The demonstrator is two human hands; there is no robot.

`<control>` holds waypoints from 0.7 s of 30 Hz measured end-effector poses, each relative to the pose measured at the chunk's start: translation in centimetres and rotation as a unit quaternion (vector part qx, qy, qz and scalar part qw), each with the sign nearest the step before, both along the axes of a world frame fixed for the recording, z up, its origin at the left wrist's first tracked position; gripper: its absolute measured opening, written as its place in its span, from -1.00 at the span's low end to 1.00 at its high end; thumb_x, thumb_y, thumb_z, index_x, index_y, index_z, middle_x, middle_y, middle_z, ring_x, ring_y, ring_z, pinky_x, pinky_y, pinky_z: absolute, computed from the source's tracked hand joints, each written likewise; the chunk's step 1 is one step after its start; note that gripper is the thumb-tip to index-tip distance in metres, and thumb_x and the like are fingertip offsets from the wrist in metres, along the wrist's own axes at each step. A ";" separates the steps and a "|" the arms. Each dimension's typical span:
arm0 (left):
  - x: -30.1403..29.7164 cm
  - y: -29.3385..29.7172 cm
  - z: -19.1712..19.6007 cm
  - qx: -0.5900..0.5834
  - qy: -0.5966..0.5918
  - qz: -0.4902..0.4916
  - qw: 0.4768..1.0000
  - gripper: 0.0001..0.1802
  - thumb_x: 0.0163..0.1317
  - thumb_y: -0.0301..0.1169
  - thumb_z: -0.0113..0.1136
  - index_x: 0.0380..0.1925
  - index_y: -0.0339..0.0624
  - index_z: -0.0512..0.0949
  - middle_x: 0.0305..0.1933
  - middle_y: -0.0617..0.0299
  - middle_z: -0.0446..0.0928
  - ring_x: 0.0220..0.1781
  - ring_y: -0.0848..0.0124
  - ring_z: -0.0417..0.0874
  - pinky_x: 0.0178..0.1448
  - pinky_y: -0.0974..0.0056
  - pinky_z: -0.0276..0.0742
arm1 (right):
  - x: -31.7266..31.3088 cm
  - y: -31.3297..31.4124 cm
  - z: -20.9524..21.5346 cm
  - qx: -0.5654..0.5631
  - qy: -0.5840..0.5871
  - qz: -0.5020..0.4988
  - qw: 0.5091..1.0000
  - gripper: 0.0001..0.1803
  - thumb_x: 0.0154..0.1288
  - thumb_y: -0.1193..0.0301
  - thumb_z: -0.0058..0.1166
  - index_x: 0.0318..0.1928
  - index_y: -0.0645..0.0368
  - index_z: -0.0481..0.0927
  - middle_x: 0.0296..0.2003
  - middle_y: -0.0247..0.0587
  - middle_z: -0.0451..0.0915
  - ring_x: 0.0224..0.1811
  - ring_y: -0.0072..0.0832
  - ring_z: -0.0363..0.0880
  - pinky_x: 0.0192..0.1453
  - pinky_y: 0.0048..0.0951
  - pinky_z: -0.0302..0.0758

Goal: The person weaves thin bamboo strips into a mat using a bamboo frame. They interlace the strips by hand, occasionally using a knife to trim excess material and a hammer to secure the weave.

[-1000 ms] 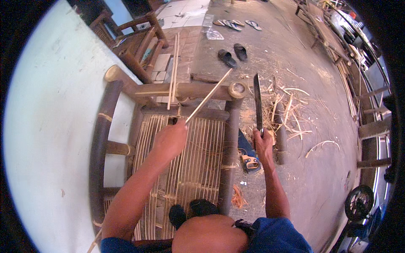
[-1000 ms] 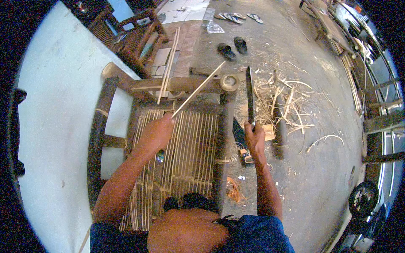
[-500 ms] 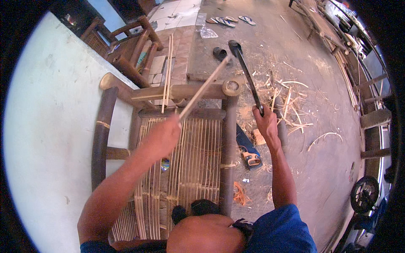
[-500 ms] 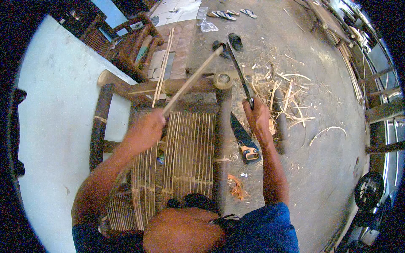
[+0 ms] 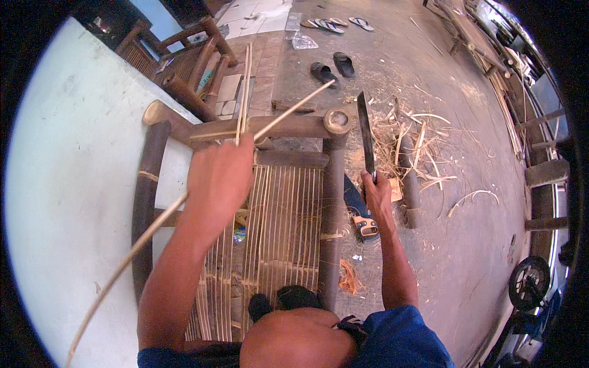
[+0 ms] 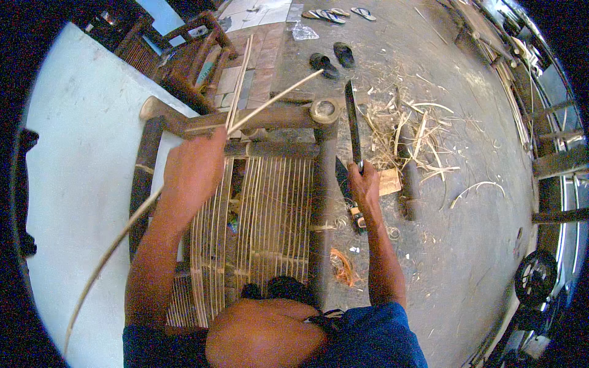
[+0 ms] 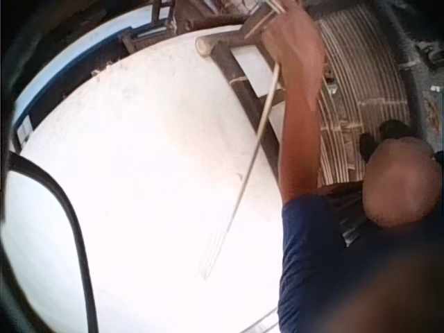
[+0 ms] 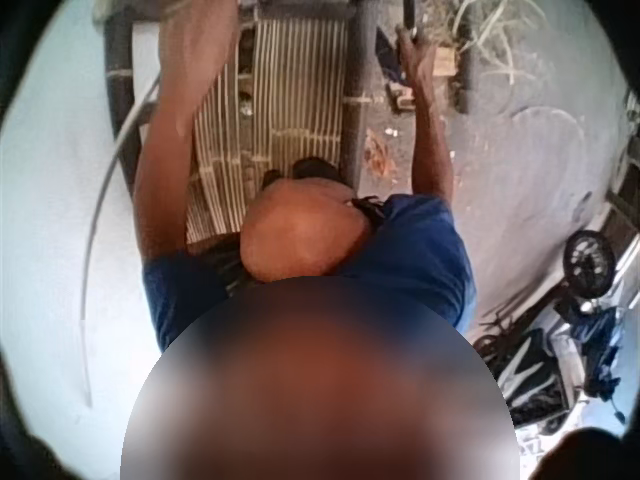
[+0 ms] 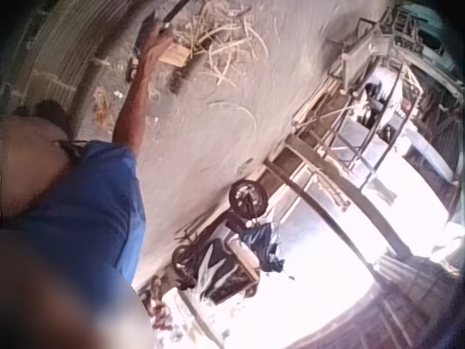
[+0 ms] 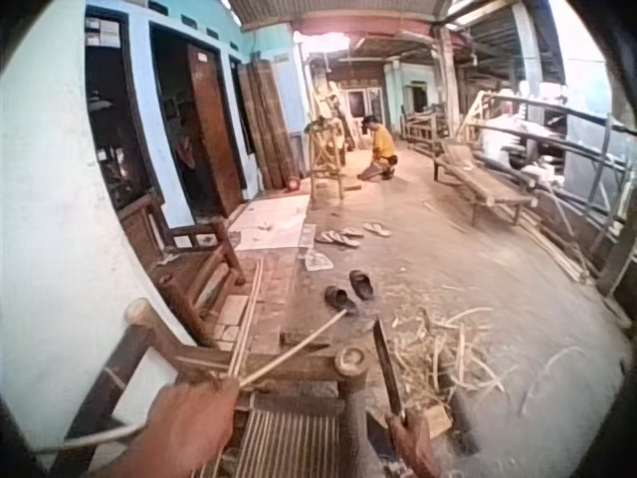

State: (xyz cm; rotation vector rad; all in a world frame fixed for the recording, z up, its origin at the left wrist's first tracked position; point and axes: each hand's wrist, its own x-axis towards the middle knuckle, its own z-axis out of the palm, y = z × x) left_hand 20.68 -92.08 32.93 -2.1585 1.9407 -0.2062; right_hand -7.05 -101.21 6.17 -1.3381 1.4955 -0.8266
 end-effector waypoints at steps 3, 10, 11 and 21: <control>-2.4 3.5 0.5 0.064 -0.008 0.015 0.998 -0.81 0.26 -0.50 0.05 -0.13 -0.27 0.46 -0.38 -0.02 0.65 -0.31 0.03 0.75 -0.27 0.03 0.66 | -0.8 0.6 0.1 0.003 -0.010 -0.013 1.000 -0.56 0.37 0.10 0.11 -0.38 0.29 0.55 -0.63 -0.25 0.51 -0.60 -0.49 0.43 -0.49 -0.32 0.36; -4.2 6.0 -0.4 0.066 0.084 0.048 0.993 -0.86 0.29 -0.44 0.00 -0.18 -0.21 0.42 -0.33 -0.12 0.64 -0.32 -0.10 0.71 -0.29 -0.14 0.60 | -0.7 -0.6 2.2 -0.045 0.062 0.000 0.997 -0.56 0.34 0.12 0.13 -0.30 0.34 0.58 -0.65 -0.06 0.51 -0.58 -0.32 0.52 -0.44 -0.20 0.39; -4.2 6.0 -0.4 0.067 0.087 0.053 0.993 -0.86 0.31 -0.42 0.00 -0.18 -0.20 0.42 -0.34 -0.12 0.64 -0.32 -0.10 0.71 -0.28 -0.15 0.60 | -0.6 -0.9 2.7 -0.063 0.071 0.007 0.996 -0.57 0.34 0.12 0.13 -0.30 0.34 0.58 -0.65 -0.04 0.50 -0.58 -0.30 0.52 -0.44 -0.19 0.39; -3.6 5.7 0.0 0.087 0.054 0.065 0.993 -0.87 0.36 -0.42 -0.04 -0.15 -0.20 0.41 -0.39 -0.05 0.65 -0.37 -0.04 0.73 -0.30 -0.08 0.62 | 1.0 -7.4 9.4 -0.235 0.188 0.057 0.952 -0.64 0.33 0.15 0.13 -0.30 0.25 0.54 -0.56 0.17 0.57 -0.44 0.14 0.60 -0.35 0.04 0.46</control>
